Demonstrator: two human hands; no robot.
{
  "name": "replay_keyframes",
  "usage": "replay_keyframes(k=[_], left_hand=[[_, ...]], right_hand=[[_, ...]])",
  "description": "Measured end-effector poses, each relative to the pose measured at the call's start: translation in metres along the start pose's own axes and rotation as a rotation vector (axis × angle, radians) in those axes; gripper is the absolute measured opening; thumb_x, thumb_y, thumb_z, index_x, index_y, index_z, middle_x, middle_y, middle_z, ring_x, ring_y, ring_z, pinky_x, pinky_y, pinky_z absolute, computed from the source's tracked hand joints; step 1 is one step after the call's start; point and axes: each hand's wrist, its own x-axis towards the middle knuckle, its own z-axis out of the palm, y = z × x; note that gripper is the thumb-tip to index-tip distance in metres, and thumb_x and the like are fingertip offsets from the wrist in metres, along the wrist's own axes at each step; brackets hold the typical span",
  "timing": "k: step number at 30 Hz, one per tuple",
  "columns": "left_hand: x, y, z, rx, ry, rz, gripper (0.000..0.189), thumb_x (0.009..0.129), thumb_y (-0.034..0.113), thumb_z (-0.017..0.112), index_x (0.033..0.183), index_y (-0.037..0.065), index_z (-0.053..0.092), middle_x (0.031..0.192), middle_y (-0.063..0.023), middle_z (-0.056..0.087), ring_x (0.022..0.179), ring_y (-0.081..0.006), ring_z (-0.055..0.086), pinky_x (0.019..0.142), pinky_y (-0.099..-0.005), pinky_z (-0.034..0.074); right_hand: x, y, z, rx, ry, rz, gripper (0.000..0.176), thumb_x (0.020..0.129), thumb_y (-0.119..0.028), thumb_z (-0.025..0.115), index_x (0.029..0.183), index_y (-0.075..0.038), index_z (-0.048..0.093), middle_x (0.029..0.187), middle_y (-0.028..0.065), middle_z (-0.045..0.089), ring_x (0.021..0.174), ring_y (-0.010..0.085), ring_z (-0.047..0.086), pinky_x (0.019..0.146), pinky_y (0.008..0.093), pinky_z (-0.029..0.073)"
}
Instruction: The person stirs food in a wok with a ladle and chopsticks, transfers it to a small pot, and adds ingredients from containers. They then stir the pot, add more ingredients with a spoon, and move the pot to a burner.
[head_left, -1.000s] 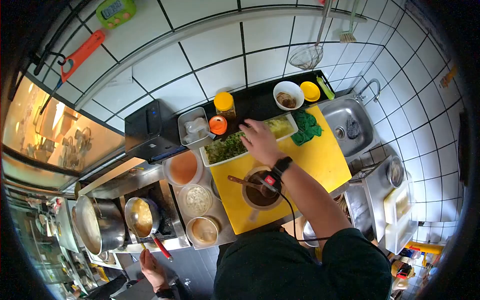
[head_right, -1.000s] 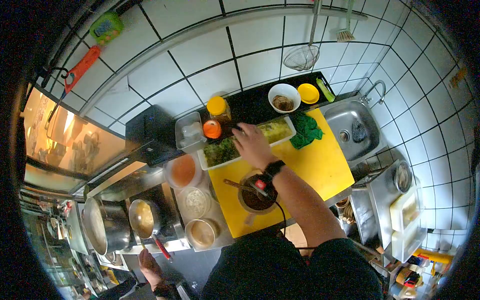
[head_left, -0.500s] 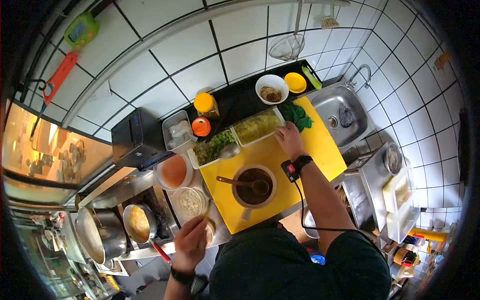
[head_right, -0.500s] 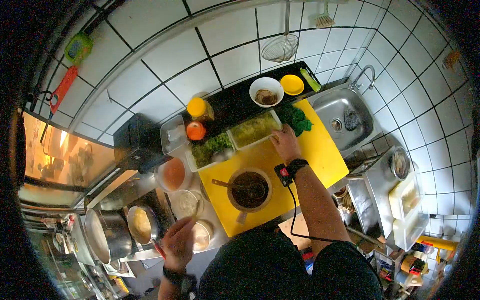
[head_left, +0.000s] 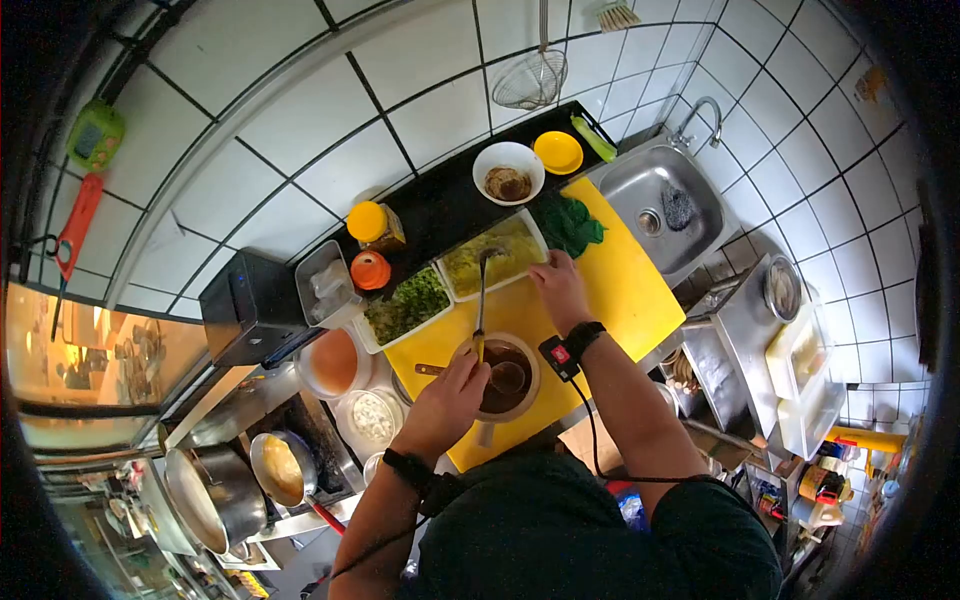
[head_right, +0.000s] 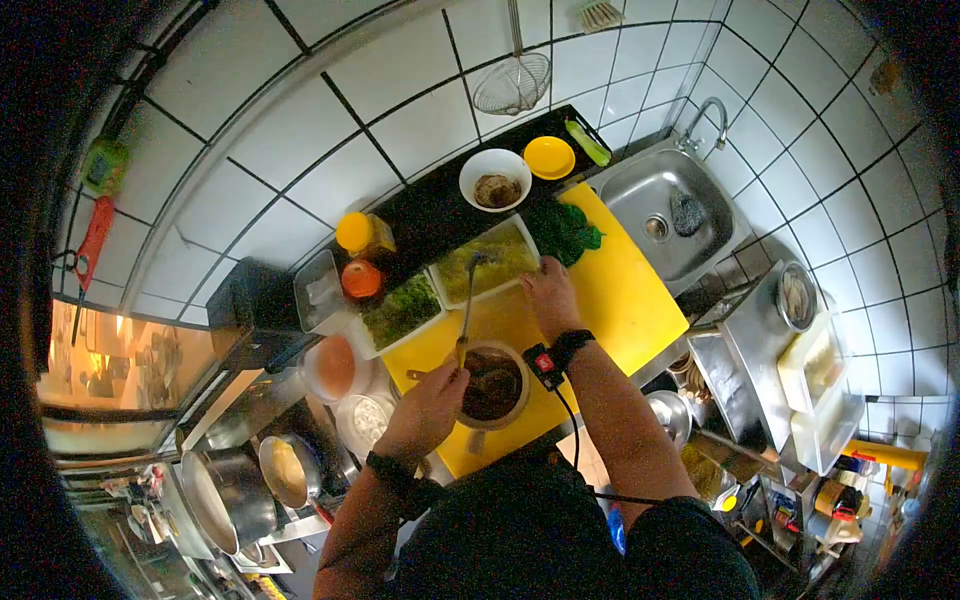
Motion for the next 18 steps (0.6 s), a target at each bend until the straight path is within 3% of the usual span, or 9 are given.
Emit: replay_keyframes(k=[2,10,16,18], left_hand=[[-0.004,-0.001,0.001,-0.007,-0.01,0.001,0.033,0.087,0.005,0.058,0.119,-0.005,0.057,0.119,-0.0217,0.057,0.103,-0.0359,0.064,0.086,-0.0401,0.055],[-0.018,-0.011,0.005,-0.168,0.03,-0.035,0.031,0.089,0.005,0.06,0.119,-0.003,0.062,0.115,-0.023,0.063,0.102,-0.037,0.065,0.088,-0.0415,0.055],[-0.017,-0.013,-0.017,-0.349,0.282,-0.192,0.026,0.088,0.001,0.064,0.113,-0.004,0.065,0.108,-0.0203,0.068,0.099,-0.0359,0.067,0.087,-0.037,0.055],[-0.017,-0.014,-0.025,-0.366,0.385,-0.285,0.022,0.092,0.0,0.061,0.113,-0.005,0.064,0.103,-0.018,0.07,0.098,-0.0293,0.07,0.084,-0.0333,0.055]], right_hand=[[0.001,0.0,0.004,0.035,0.008,0.005,0.011,0.089,-0.016,0.067,0.09,-0.007,0.072,0.115,0.0206,0.058,0.104,0.04,0.056,0.089,0.0468,0.049],[0.004,-0.004,-0.001,0.056,0.031,-0.012,0.009,0.085,-0.012,0.068,0.09,-0.008,0.074,0.11,0.0213,0.059,0.099,0.0402,0.057,0.085,0.0474,0.05],[0.005,-0.005,0.0,0.06,-0.009,0.023,0.015,0.086,-0.014,0.066,0.098,-0.009,0.075,0.106,0.0192,0.058,0.101,0.0388,0.056,0.087,0.0465,0.049],[0.005,-0.005,0.0,0.057,-0.02,0.025,0.017,0.087,-0.015,0.066,0.1,-0.009,0.075,0.105,0.0188,0.058,0.102,0.0383,0.055,0.088,0.0463,0.048]])
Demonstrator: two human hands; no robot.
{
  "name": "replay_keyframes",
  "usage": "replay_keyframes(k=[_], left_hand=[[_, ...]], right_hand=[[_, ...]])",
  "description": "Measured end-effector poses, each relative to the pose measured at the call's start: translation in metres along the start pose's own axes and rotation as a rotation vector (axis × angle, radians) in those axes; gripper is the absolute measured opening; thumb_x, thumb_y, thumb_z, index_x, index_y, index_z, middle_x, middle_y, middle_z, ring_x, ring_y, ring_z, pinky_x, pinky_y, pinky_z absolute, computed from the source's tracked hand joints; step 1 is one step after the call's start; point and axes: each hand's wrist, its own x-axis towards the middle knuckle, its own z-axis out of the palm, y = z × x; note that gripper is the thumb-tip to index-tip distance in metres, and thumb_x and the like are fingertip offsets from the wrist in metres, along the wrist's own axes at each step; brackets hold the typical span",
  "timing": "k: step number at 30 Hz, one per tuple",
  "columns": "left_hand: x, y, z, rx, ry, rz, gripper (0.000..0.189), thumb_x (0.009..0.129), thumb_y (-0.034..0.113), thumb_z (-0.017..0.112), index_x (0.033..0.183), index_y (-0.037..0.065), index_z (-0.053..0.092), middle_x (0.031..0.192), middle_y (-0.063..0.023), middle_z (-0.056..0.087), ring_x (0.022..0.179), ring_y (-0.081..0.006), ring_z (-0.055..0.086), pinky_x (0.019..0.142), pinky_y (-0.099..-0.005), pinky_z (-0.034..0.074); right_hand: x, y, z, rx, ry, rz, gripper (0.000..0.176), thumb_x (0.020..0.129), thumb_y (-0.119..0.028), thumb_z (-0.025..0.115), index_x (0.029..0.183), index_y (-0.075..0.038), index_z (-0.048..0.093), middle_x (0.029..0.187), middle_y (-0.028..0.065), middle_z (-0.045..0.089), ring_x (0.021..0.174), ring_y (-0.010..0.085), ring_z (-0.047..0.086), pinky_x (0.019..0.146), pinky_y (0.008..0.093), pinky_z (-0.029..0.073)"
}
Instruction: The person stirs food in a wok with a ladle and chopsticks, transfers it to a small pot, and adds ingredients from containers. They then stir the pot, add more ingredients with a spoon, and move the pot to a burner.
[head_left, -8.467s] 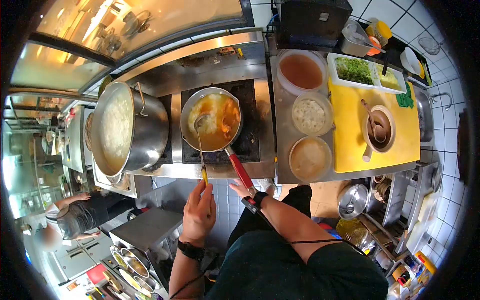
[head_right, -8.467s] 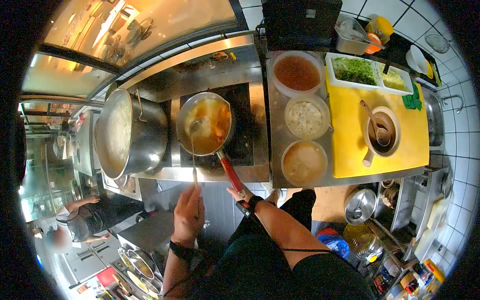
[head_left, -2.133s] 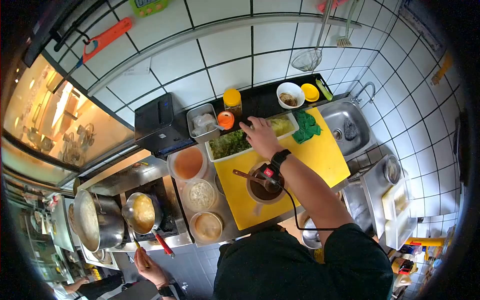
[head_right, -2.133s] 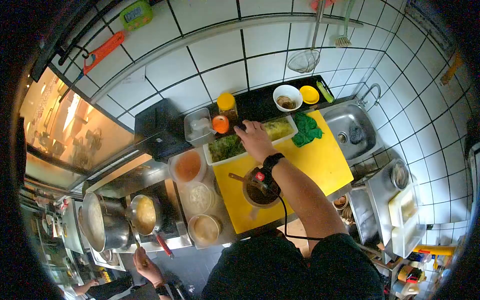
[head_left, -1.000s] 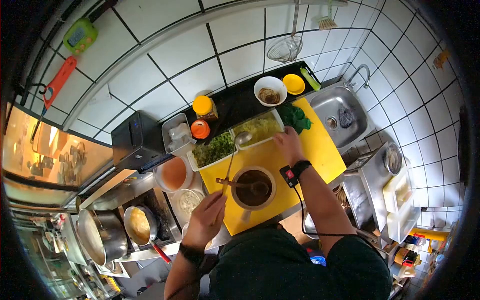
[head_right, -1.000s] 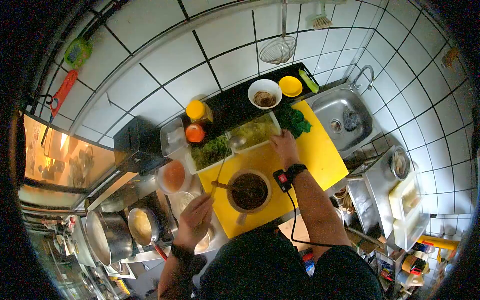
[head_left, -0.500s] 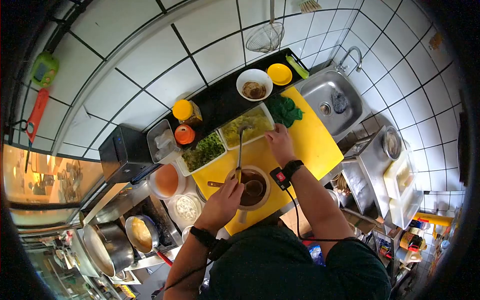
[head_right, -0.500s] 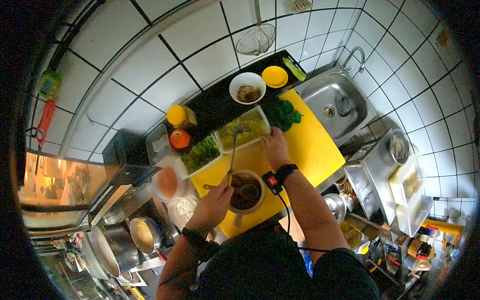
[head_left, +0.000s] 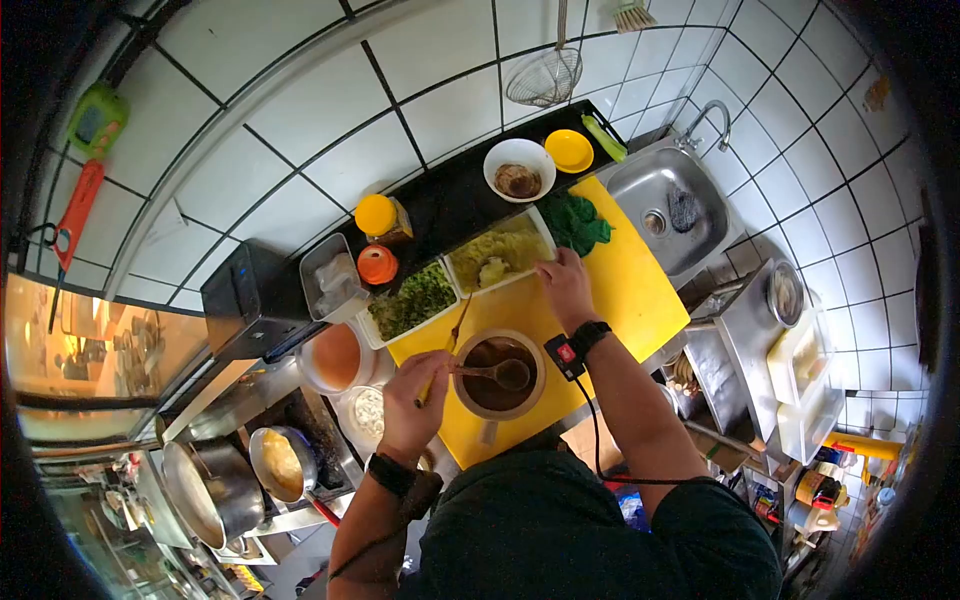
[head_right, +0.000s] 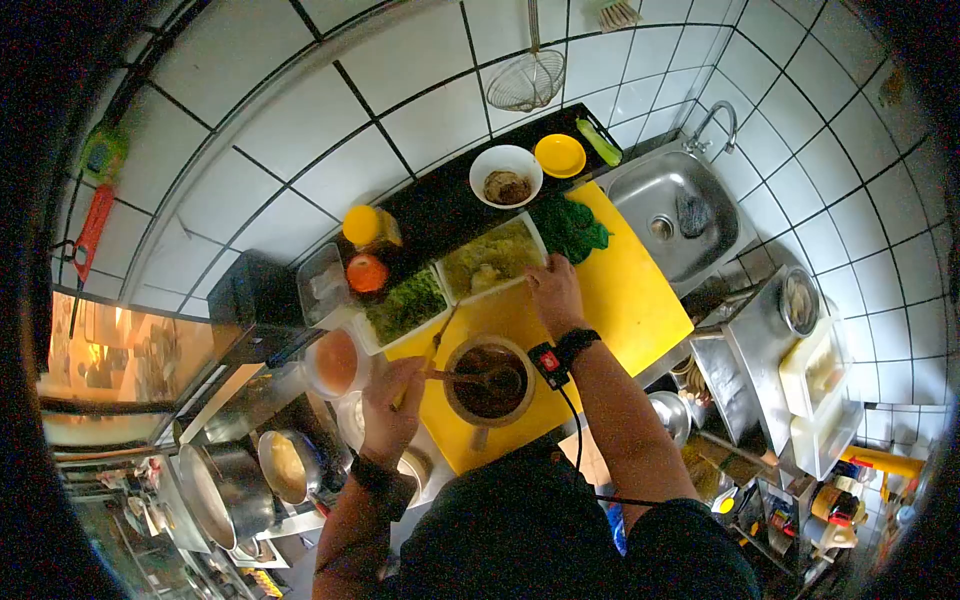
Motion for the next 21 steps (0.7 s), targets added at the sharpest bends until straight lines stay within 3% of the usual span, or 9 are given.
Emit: replay_keyframes(k=[1,4,9,14,15,16,17,18,21], left_hand=[[-0.001,-0.001,0.001,0.001,0.008,0.0,0.022,0.092,0.0,0.061,0.113,-0.005,0.064,0.103,-0.018,0.07,0.098,-0.0293,0.07,0.084,-0.0333,0.055],[-0.003,-0.003,0.007,-0.601,0.255,-0.469,0.019,0.1,0.002,0.052,0.111,-0.01,0.061,0.101,-0.0139,0.067,0.1,-0.0241,0.07,0.084,-0.0321,0.057],[-0.013,-0.002,0.006,-0.931,0.455,-0.521,0.019,0.1,0.004,0.051,0.113,-0.008,0.058,0.105,-0.0173,0.065,0.099,-0.0292,0.07,0.088,-0.0362,0.057],[-0.059,-0.001,-0.012,-1.204,0.631,-0.59,0.016,0.1,0.007,0.051,0.112,-0.004,0.055,0.106,-0.0197,0.066,0.097,-0.0326,0.07,0.092,-0.0409,0.056],[-0.073,0.002,-0.019,-1.251,0.654,-0.549,0.016,0.1,0.008,0.052,0.111,-0.003,0.056,0.104,-0.0192,0.067,0.097,-0.0325,0.07,0.092,-0.0415,0.056],[-0.09,0.007,-0.027,-1.268,0.696,-0.561,0.016,0.1,0.009,0.053,0.11,-0.003,0.056,0.104,-0.019,0.067,0.097,-0.0325,0.07,0.092,-0.0417,0.056],[-0.111,0.011,-0.036,-1.277,0.743,-0.575,0.016,0.1,0.009,0.054,0.11,-0.002,0.056,0.104,-0.0188,0.067,0.097,-0.0324,0.07,0.092,-0.0418,0.056],[-0.136,0.013,-0.045,-1.279,0.785,-0.562,0.016,0.099,0.01,0.055,0.111,-0.002,0.056,0.107,-0.0187,0.066,0.098,-0.0324,0.07,0.092,-0.0423,0.056],[-0.209,0.021,-0.066,-1.211,1.014,-0.569,0.018,0.098,0.007,0.057,0.114,-0.002,0.055,0.11,-0.0203,0.065,0.098,-0.0346,0.069,0.094,-0.044,0.056]], right_hand=[[0.0,0.001,0.001,0.003,0.009,-0.009,0.017,0.088,-0.015,0.065,0.1,-0.008,0.075,0.105,0.0192,0.058,0.102,0.0382,0.055,0.089,0.0462,0.048],[0.0,0.001,0.0,-0.019,-0.029,0.005,0.019,0.089,-0.016,0.064,0.101,-0.008,0.075,0.108,0.0203,0.057,0.104,0.0381,0.055,0.09,0.0458,0.048],[-0.001,0.0,-0.002,-0.012,-0.017,-0.019,0.013,0.086,-0.01,0.067,0.097,-0.01,0.074,0.116,0.0203,0.06,0.1,0.0381,0.061,0.087,0.0444,0.051],[-0.018,-0.011,-0.019,0.302,-0.044,0.146,0.033,0.088,-0.007,0.059,0.121,-0.005,0.063,0.125,0.0225,0.058,0.12,0.0397,0.052,0.103,0.0454,0.044],[-0.021,0.018,-0.016,-0.102,-0.111,-0.191,0.038,0.088,-0.006,0.058,0.125,-0.002,0.06,0.13,0.0222,0.055,0.127,0.0385,0.047,0.11,0.0451,0.038],[-0.025,0.029,-0.01,0.026,-0.111,-0.061,0.039,0.088,-0.007,0.058,0.126,-0.003,0.06,0.131,0.021,0.055,0.129,0.0376,0.045,0.112,0.0458,0.036],[-0.023,0.081,0.009,-0.331,-0.167,-0.281,0.042,0.088,-0.009,0.057,0.13,-0.003,0.058,0.135,0.0191,0.054,0.132,0.0366,0.043,0.113,0.0452,0.034],[-0.03,0.032,-0.02,-0.006,-0.127,-0.024,0.042,0.09,-0.012,0.056,0.131,-0.003,0.057,0.136,0.0185,0.053,0.131,0.0368,0.044,0.113,0.0439,0.034],[-0.039,0.045,-0.039,-0.201,-0.16,-0.197,0.04,0.096,-0.016,0.057,0.134,-0.003,0.055,0.139,0.0233,0.05,0.131,0.0399,0.043,0.112,0.0449,0.034]])
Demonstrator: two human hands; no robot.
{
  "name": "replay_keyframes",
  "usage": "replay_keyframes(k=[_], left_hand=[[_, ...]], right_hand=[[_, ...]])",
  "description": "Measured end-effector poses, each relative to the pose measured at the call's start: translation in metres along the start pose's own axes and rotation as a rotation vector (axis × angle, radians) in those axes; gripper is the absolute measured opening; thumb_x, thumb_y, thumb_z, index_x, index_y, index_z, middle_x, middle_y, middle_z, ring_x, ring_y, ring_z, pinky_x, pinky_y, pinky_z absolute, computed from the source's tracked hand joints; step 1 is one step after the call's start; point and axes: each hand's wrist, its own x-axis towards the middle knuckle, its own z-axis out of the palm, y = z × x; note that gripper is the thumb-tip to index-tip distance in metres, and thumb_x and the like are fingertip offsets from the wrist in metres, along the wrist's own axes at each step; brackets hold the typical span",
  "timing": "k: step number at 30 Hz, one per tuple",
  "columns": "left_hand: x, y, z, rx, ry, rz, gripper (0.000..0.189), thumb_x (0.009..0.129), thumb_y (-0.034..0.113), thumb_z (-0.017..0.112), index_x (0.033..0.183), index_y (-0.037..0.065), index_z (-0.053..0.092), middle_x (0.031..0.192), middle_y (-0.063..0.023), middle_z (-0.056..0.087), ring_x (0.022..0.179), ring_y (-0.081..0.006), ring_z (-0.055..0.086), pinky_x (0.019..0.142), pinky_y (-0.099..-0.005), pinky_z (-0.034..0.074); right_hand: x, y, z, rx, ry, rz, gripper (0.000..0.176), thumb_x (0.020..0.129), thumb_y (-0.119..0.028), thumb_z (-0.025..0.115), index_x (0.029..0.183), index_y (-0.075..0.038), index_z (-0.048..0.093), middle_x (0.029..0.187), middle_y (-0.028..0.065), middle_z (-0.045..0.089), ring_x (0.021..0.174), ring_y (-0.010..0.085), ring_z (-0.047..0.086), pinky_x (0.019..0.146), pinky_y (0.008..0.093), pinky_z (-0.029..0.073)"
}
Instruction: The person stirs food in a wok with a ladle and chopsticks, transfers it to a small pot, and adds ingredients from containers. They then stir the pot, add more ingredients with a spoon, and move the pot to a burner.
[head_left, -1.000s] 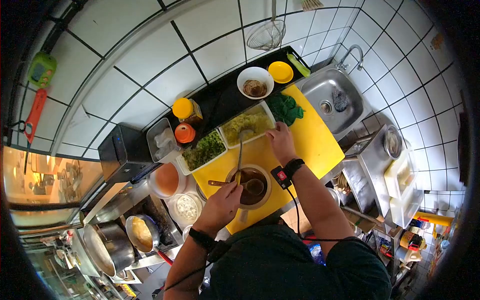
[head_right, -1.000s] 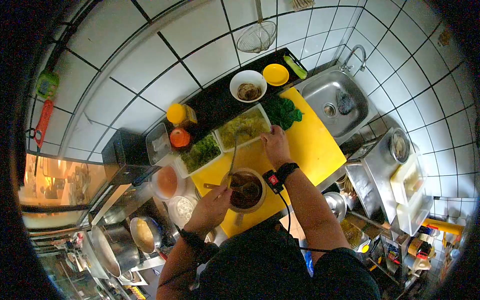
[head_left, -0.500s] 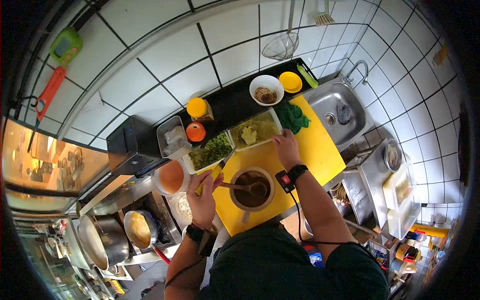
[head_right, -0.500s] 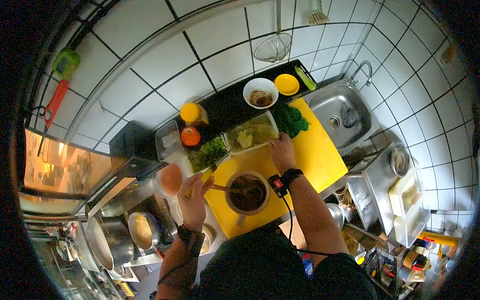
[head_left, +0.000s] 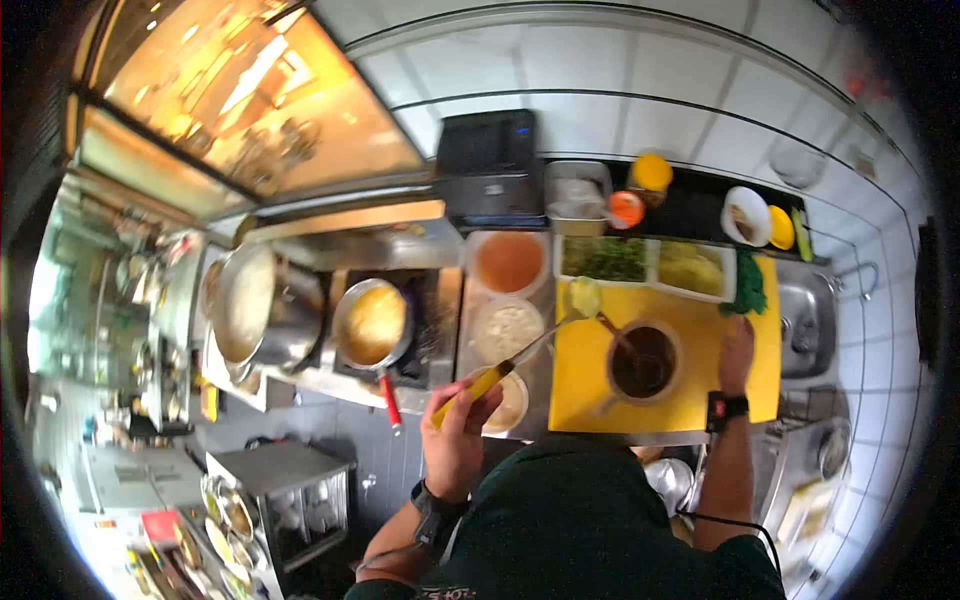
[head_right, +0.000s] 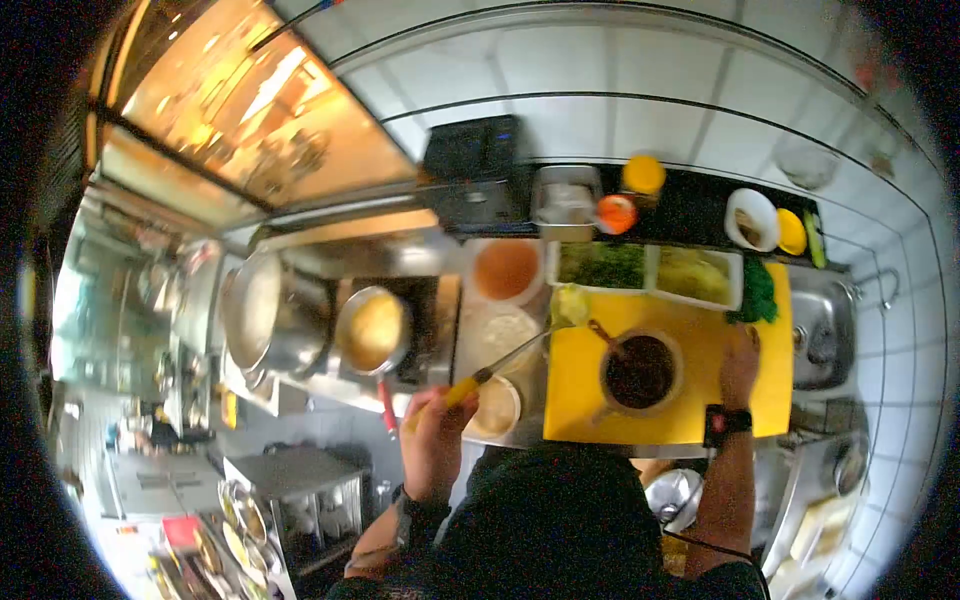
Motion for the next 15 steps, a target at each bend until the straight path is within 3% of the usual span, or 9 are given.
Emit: replay_keyframes(k=[4,6,8,10,11,12,15], left_hand=[[-0.038,0.039,-0.053,0.168,0.176,0.389,0.017,0.098,0.003,0.055,0.115,-0.002,0.054,0.111,-0.0188,0.064,0.102,-0.034,0.067,0.094,-0.0467,0.055],[-0.04,0.05,-0.067,0.396,0.289,0.573,0.016,0.098,0.011,0.06,0.108,-0.001,0.057,0.107,-0.0148,0.065,0.101,-0.0276,0.066,0.095,-0.0423,0.053],[-0.033,0.055,-0.093,0.546,0.314,0.633,0.019,0.096,0.007,0.06,0.113,-0.001,0.059,0.11,-0.0162,0.065,0.101,-0.0309,0.066,0.094,-0.0431,0.052],[-0.018,0.059,-0.109,1.483,0.265,0.805,0.027,0.091,0.0,0.059,0.118,0.0,0.061,0.113,-0.0185,0.064,0.1,-0.0335,0.065,0.091,-0.0409,0.052],[-0.003,0.051,-0.119,1.555,0.231,0.767,0.027,0.088,-0.004,0.061,0.114,-0.002,0.065,0.11,-0.0231,0.063,0.098,-0.0388,0.065,0.085,-0.0399,0.055],[0.011,0.044,-0.146,1.716,0.103,0.772,0.026,0.089,-0.001,0.062,0.115,-0.001,0.065,0.111,-0.0235,0.063,0.099,-0.0397,0.064,0.082,-0.0416,0.056],[0.019,0.042,-0.164,1.814,0.057,0.819,0.028,0.088,0.0,0.063,0.116,0.0,0.065,0.115,-0.0237,0.062,0.099,-0.0399,0.064,0.08,-0.0428,0.056]], right_hand=[[-0.003,-0.037,-0.032,0.124,-0.076,0.219,0.042,0.096,-0.012,0.056,0.137,-0.006,0.053,0.14,0.0252,0.049,0.132,0.0406,0.043,0.11,0.048,0.037],[-0.002,-0.016,-0.017,0.013,-0.075,0.145,0.042,0.096,-0.011,0.056,0.137,-0.006,0.053,0.14,0.0251,0.049,0.133,0.0404,0.043,0.11,0.0478,0.037],[0.003,-0.01,-0.011,-0.095,-0.064,0.077,0.042,0.096,-0.011,0.056,0.137,-0.006,0.052,0.14,0.0249,0.049,0.133,0.0402,0.043,0.11,0.0477,0.037],[0.008,-0.024,-0.014,-0.072,-0.048,-0.007,0.042,0.093,-0.008,0.059,0.135,-0.006,0.055,0.137,0.0232,0.051,0.129,0.0392,0.048,0.106,0.0442,0.042],[0.01,-0.033,-0.017,-0.075,-0.049,-0.012,0.042,0.093,-0.008,0.059,0.135,-0.006,0.055,0.137,0.0232,0.051,0.129,0.0392,0.048,0.106,0.0442,0.042],[0.014,-0.046,-0.022,-0.044,-0.071,-0.006,0.042,0.094,-0.009,0.059,0.136,-0.006,0.054,0.139,0.0237,0.05,0.131,0.0396,0.046,0.109,0.0455,0.039],[0.024,-0.055,-0.021,0.032,-0.059,-0.005,0.043,0.094,-0.011,0.06,0.137,-0.006,0.053,0.141,0.0238,0.049,0.133,0.04,0.044,0.112,0.0467,0.036]])
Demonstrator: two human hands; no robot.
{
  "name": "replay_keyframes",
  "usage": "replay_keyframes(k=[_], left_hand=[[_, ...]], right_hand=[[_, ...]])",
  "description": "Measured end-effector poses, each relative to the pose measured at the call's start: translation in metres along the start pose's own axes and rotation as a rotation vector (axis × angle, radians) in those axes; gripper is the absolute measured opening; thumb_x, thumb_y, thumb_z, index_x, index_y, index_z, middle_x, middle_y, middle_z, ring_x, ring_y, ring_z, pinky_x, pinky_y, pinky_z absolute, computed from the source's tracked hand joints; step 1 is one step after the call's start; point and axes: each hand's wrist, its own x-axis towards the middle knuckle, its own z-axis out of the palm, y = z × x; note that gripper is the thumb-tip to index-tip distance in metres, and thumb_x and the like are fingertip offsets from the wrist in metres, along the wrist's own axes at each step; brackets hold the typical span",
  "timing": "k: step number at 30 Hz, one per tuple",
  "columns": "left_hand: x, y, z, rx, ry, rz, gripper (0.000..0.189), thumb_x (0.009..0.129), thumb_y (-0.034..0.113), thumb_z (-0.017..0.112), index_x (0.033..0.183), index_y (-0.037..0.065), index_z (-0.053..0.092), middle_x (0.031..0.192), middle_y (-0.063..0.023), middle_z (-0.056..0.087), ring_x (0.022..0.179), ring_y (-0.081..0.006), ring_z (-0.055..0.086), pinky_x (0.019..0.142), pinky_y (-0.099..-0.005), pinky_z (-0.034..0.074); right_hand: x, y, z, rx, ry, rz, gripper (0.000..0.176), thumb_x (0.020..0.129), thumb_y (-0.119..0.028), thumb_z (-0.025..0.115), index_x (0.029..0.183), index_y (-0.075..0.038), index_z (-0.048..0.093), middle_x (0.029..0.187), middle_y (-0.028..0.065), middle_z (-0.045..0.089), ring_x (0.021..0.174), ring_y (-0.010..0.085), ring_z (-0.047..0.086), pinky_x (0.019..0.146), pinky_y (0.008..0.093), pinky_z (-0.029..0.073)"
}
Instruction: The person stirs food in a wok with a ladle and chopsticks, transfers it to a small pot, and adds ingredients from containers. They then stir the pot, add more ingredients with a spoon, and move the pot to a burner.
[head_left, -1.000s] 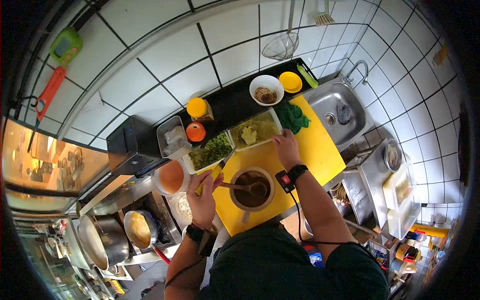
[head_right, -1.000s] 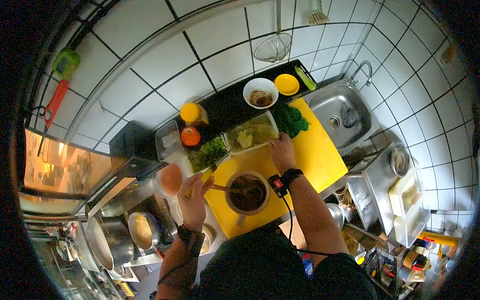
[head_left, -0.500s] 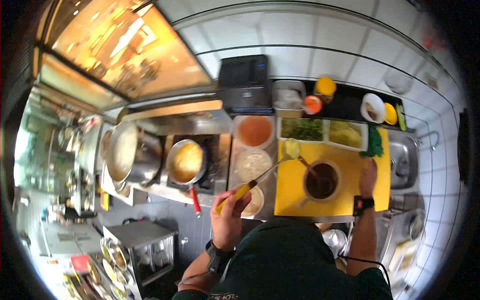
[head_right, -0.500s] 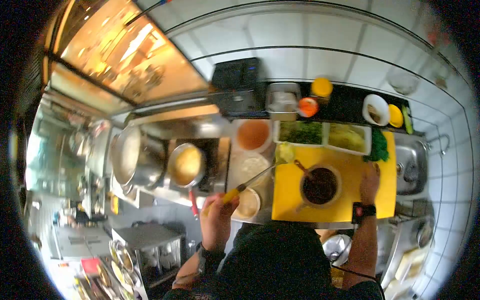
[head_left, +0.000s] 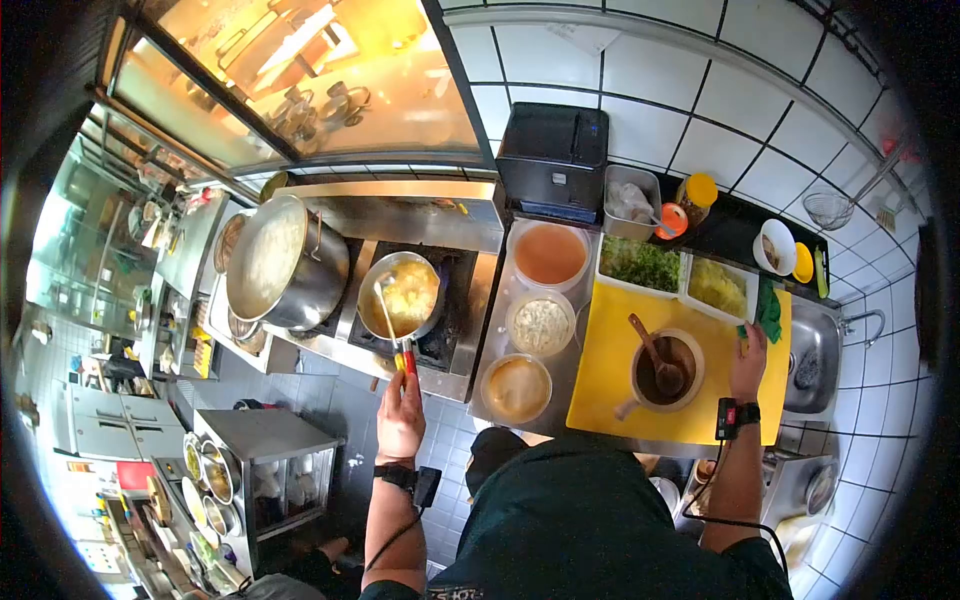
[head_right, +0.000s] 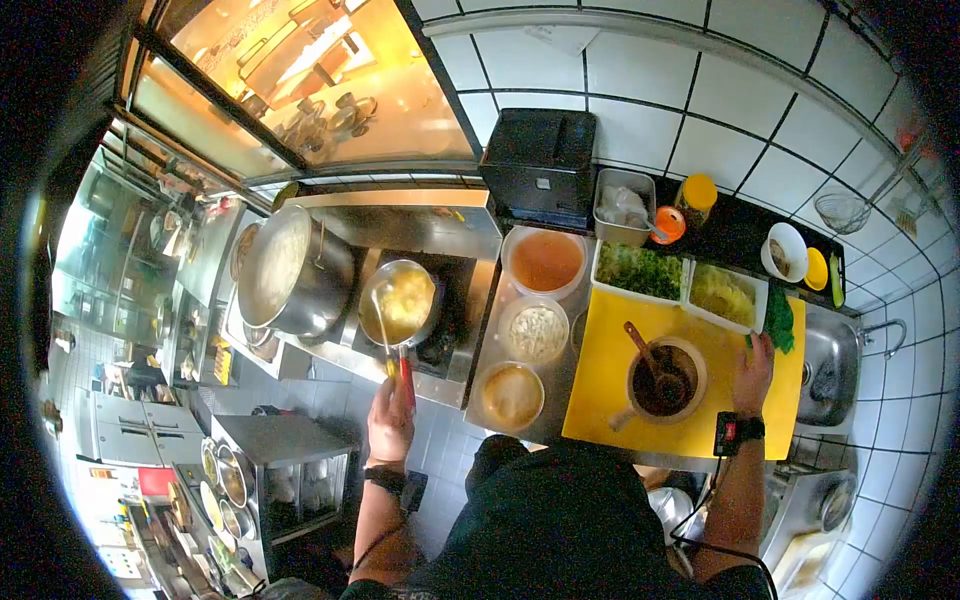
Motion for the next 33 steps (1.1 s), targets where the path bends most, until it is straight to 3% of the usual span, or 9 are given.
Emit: replay_keyframes(k=[5,7,11,13,16,18,26,29,33], left_hand=[[-0.009,-0.012,-0.012,0.025,-0.049,0.041,0.039,0.081,-0.003,0.061,0.121,-0.001,0.062,0.121,-0.0226,0.06,0.102,-0.0382,0.065,0.081,-0.0425,0.057],[0.0,0.015,-0.032,-0.094,-0.011,-0.054,0.043,0.08,-0.008,0.059,0.123,-0.001,0.062,0.119,-0.0229,0.061,0.102,-0.0392,0.065,0.083,-0.0402,0.056],[0.024,0.07,-0.05,-0.169,0.051,0.177,0.033,0.084,-0.009,0.062,0.117,-0.002,0.065,0.114,-0.023,0.064,0.093,-0.0346,0.069,0.079,-0.0362,0.057],[0.033,0.098,-0.041,-0.4,-0.028,0.203,0.027,0.083,-0.01,0.063,0.108,-0.003,0.068,0.113,-0.0222,0.065,0.093,-0.0336,0.069,0.079,-0.036,0.058],[0.061,0.141,-0.004,-0.528,-0.239,0.371,0.03,0.081,-0.005,0.067,0.111,0.0,0.067,0.116,-0.0203,0.064,0.095,-0.034,0.069,0.082,-0.0362,0.057],[0.089,0.174,0.015,-0.507,-0.303,0.562,0.038,0.079,-0.001,0.068,0.117,0.001,0.065,0.118,-0.0186,0.063,0.099,-0.035,0.067,0.082,-0.0376,0.058],[0.132,0.249,0.108,-0.328,-0.43,0.736,0.009,0.086,0.008,0.058,0.092,0.002,0.055,0.083,-0.015,0.054,0.066,-0.0319,0.062,0.057,-0.0416,0.054],[0.14,0.291,0.091,-0.39,-0.345,0.686,0.011,0.084,0.01,0.062,0.088,0.003,0.054,0.083,-0.0149,0.055,0.064,-0.0326,0.061,0.056,-0.0414,0.054],[0.151,0.32,0.093,-0.521,-0.282,0.568,0.01,0.084,0.009,0.064,0.083,0.003,0.055,0.076,-0.0162,0.055,0.068,-0.0355,0.061,0.059,-0.0452,0.053]], right_hand=[[0.002,-0.001,0.005,0.041,0.077,-0.065,0.042,0.094,-0.01,0.06,0.134,-0.004,0.054,0.139,0.0224,0.051,0.13,0.0399,0.046,0.11,0.0457,0.037],[-0.003,0.024,0.016,-0.126,0.132,-0.213,0.039,0.092,-0.009,0.059,0.131,-0.003,0.057,0.137,0.0215,0.053,0.127,0.0386,0.049,0.108,0.0447,0.04],[0.002,-0.031,0.004,0.034,0.007,-0.166,0.037,0.086,-0.004,0.058,0.123,-0.001,0.062,0.128,0.02,0.06,0.121,0.0372,0.054,0.104,0.0457,0.045],[0.009,-0.055,0.008,0.091,-0.033,-0.247,0.034,0.088,-0.006,0.058,0.121,-0.001,0.063,0.125,0.0191,0.062,0.118,0.0381,0.055,0.102,0.0459,0.046],[0.019,-0.085,0.024,0.175,-0.014,-0.318,0.03,0.087,-0.002,0.06,0.116,-0.002,0.065,0.121,0.0172,0.064,0.111,0.0372,0.06,0.095,0.0434,0.05],[0.028,-0.098,0.035,0.176,-0.201,-0.317,0.033,0.092,-0.006,0.055,0.124,-0.001,0.062,0.127,0.02,0.06,0.117,0.0394,0.055,0.099,0.0461,0.048],[0.053,-0.104,0.078,-0.005,-0.308,-0.374,0.028,0.091,-0.009,0.053,0.115,0.002,0.063,0.122,0.019,0.061,0.108,0.0398,0.06,0.093,0.047,0.051],[0.057,-0.106,0.084,0.04,-0.355,-0.293,0.022,0.087,-0.007,0.053,0.103,0.001,0.064,0.112,0.0189,0.062,0.102,0.039,0.062,0.088,0.0471,0.052],[0.055,-0.103,0.089,0.1,-0.213,-0.317,0.012,0.082,-0.005,0.056,0.091,-0.002,0.064,0.099,0.0157,0.062,0.096,0.0357,0.062,0.081,0.0455,0.054]])
